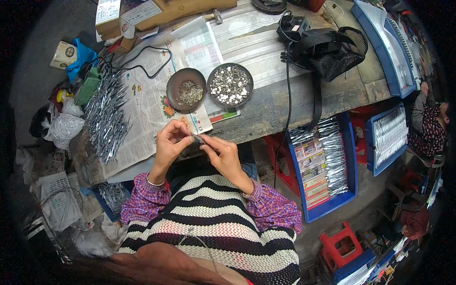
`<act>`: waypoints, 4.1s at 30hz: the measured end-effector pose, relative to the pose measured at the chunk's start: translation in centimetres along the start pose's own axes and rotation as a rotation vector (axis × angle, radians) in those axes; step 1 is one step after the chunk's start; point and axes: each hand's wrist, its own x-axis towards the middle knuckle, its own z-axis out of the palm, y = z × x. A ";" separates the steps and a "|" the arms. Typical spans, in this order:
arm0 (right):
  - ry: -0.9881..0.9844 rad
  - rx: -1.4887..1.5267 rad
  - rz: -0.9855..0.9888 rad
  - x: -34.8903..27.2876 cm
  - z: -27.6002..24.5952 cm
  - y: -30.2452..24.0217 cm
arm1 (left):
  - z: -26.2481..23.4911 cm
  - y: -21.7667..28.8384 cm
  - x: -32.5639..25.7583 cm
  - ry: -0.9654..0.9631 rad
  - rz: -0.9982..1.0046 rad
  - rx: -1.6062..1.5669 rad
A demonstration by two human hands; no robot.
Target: Assembling small metal hardware components by threading metal pieces onto pins.
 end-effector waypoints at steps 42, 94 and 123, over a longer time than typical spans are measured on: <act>-0.166 0.226 0.312 0.1 -0.5 -1.6 | -0.5 -0.6 -1.0 -0.033 -0.155 -0.049; -0.090 0.586 0.522 2.1 -0.7 -0.5 | 0.4 -0.5 -1.7 -0.002 0.068 0.036; -0.012 0.476 0.373 1.8 -0.4 -0.1 | 0.9 -1.0 -2.0 -0.015 -0.193 -0.233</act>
